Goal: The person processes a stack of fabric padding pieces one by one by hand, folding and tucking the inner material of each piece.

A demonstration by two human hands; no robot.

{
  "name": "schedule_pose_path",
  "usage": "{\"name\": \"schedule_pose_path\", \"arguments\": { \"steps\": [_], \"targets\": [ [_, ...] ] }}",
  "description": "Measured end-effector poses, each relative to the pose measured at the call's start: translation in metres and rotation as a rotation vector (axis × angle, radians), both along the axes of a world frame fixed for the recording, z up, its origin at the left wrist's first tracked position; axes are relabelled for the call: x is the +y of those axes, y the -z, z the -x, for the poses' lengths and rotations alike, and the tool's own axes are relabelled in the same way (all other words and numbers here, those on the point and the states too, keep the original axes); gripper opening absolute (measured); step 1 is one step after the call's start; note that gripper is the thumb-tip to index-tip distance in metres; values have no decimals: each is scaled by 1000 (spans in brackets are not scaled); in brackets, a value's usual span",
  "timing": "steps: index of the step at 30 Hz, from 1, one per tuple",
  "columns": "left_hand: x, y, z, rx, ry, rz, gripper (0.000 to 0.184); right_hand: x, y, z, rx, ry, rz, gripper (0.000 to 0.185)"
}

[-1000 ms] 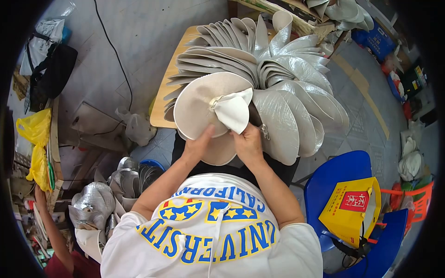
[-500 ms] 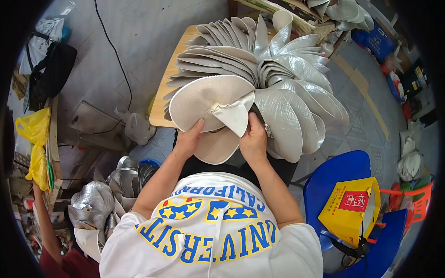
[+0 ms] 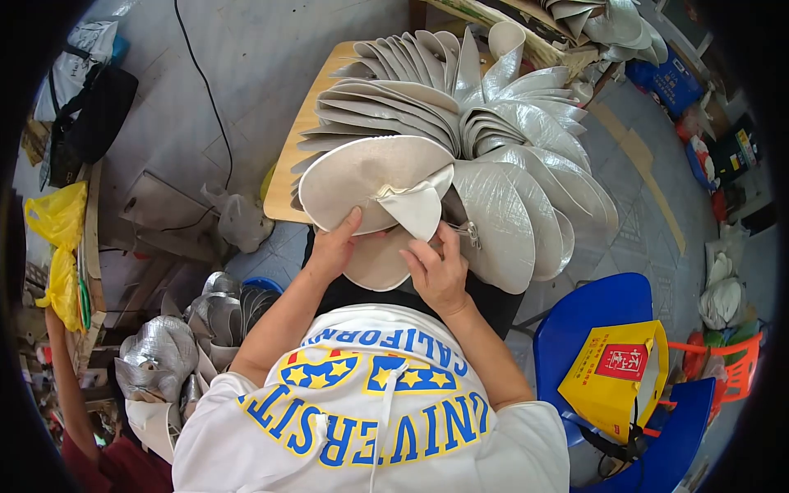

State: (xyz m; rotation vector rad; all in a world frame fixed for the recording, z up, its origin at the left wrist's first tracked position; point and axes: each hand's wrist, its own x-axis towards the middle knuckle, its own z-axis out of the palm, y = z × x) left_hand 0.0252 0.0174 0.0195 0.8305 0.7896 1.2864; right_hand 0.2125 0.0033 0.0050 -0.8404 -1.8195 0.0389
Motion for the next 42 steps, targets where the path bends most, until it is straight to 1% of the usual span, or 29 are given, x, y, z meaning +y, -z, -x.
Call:
{"name": "schedule_pose_path", "arguments": {
  "steps": [2,8,11,17,23,26,28,31,34,38,42],
  "targets": [
    [0,0,0,-12,-8,-13,40,-3,-7,1,-92,7,46,35],
    [0,2,0,-38,3,-15,39,7,-5,8,-131,106,80,37],
    [1,3,1,-40,9,-30,39,17,-8,13,-133,170,10,37],
    [0,4,0,-15,5,-28,38,29,-10,14,-279,311,-9,29],
    [0,6,0,34,-11,-48,37,30,-15,14,-248,220,-64,14],
    [2,10,1,89,-59,-65,37,28,-18,13,-125,179,79,9],
    [4,10,2,108,-92,-33,38,29,-19,10,-70,145,83,8],
    [5,17,4,272,-163,-118,41,29,-22,8,-39,101,115,8],
    [7,14,8,161,-59,-50,44,28,-25,7,-48,69,141,9],
    [3,8,6,179,-18,-70,45,26,-25,11,-113,83,125,12],
    [1,11,7,160,23,-127,47,24,-23,14,-96,80,162,15]
  ]
}}
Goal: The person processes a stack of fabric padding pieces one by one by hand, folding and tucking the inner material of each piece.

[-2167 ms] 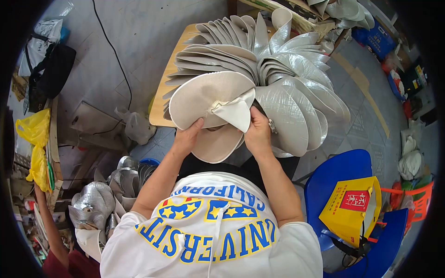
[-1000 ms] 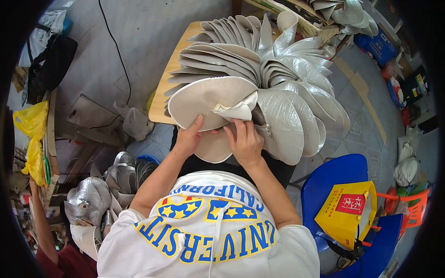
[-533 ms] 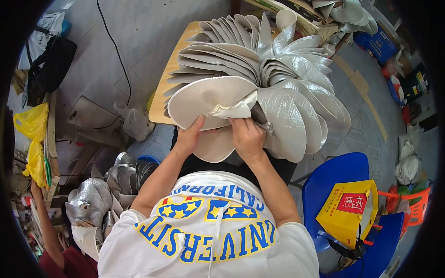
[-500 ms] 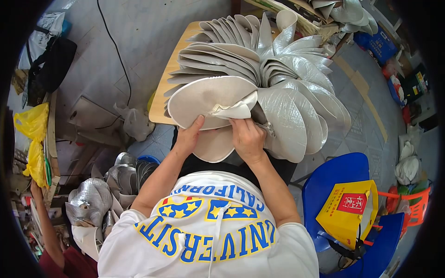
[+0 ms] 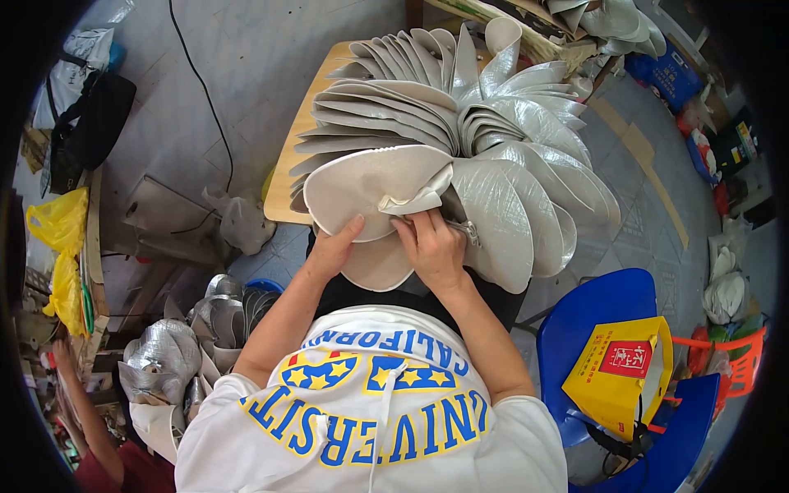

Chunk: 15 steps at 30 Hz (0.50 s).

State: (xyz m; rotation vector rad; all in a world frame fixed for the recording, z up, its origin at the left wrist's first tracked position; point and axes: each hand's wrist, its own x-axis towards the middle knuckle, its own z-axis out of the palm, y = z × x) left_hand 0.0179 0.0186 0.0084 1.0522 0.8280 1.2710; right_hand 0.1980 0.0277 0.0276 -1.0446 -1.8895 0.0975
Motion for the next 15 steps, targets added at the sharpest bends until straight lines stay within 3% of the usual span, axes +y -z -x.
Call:
{"name": "schedule_pose_path", "arguments": {
  "steps": [6,9,15],
  "targets": [
    [-1,0,-3,-94,-4,99,50,3,6,0,-96,16,-72,18],
    [-3,-2,-2,-68,8,119,51,-1,4,0,-181,-58,68,22],
    [-2,-5,0,-135,33,149,52,-4,1,1,-71,-59,102,19]
  ]
}}
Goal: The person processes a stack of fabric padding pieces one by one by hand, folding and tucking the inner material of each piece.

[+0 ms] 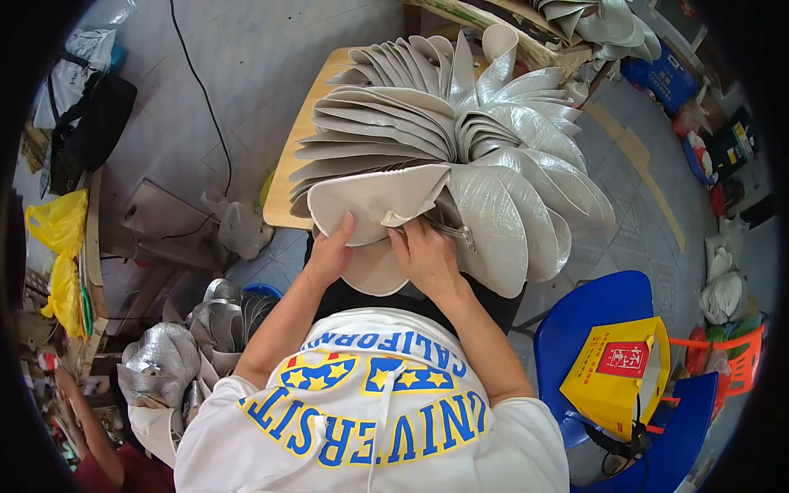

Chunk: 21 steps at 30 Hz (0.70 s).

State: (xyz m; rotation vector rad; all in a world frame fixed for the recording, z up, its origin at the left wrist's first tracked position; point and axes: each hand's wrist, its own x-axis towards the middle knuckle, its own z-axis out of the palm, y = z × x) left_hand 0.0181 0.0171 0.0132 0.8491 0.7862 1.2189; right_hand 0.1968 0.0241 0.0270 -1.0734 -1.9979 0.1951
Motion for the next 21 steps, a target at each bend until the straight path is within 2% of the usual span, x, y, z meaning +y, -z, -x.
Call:
{"name": "schedule_pose_path", "arguments": {
  "steps": [4,13,16,18,21],
  "targets": [
    [-5,1,1,-88,-5,38,52,-14,4,-9,162,-4,140,15],
    [-11,14,7,44,61,79,51,-11,2,-7,226,30,171,13],
    [-16,8,10,333,137,-18,55,-10,0,-7,211,31,179,13],
    [-21,9,6,417,136,-130,54,-15,3,-9,229,19,174,12],
    [-23,23,4,633,111,-322,49,-31,7,-17,107,25,236,12]
  ]
}}
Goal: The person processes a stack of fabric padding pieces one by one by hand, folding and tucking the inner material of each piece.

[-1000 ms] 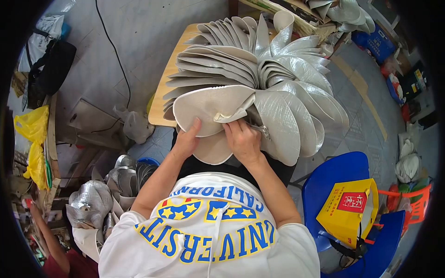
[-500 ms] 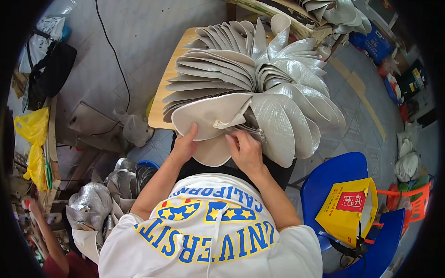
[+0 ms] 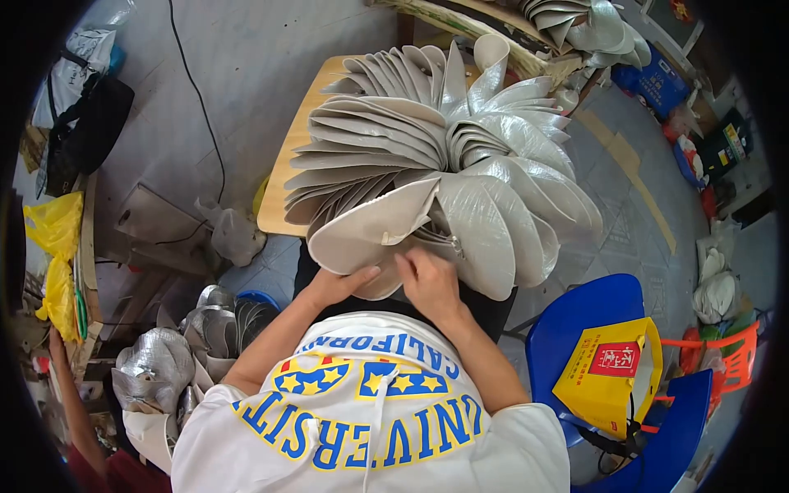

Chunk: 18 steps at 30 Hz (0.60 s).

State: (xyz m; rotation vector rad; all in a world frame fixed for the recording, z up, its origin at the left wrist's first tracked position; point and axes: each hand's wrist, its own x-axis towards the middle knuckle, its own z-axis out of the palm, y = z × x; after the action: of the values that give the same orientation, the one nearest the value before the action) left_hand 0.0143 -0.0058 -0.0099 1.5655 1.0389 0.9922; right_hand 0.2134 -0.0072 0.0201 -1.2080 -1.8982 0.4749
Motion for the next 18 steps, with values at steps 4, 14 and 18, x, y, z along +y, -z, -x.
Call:
{"name": "schedule_pose_path", "arguments": {
  "steps": [4,14,18],
  "targets": [
    [8,9,2,73,-24,-60,42,-14,-12,0,73,-127,134,14],
    [17,-4,-3,-354,-76,300,30,-30,-128,51,-626,-786,-234,23],
    [22,5,4,-207,-50,265,29,-51,-203,84,-608,-1135,-333,5]
  ]
}}
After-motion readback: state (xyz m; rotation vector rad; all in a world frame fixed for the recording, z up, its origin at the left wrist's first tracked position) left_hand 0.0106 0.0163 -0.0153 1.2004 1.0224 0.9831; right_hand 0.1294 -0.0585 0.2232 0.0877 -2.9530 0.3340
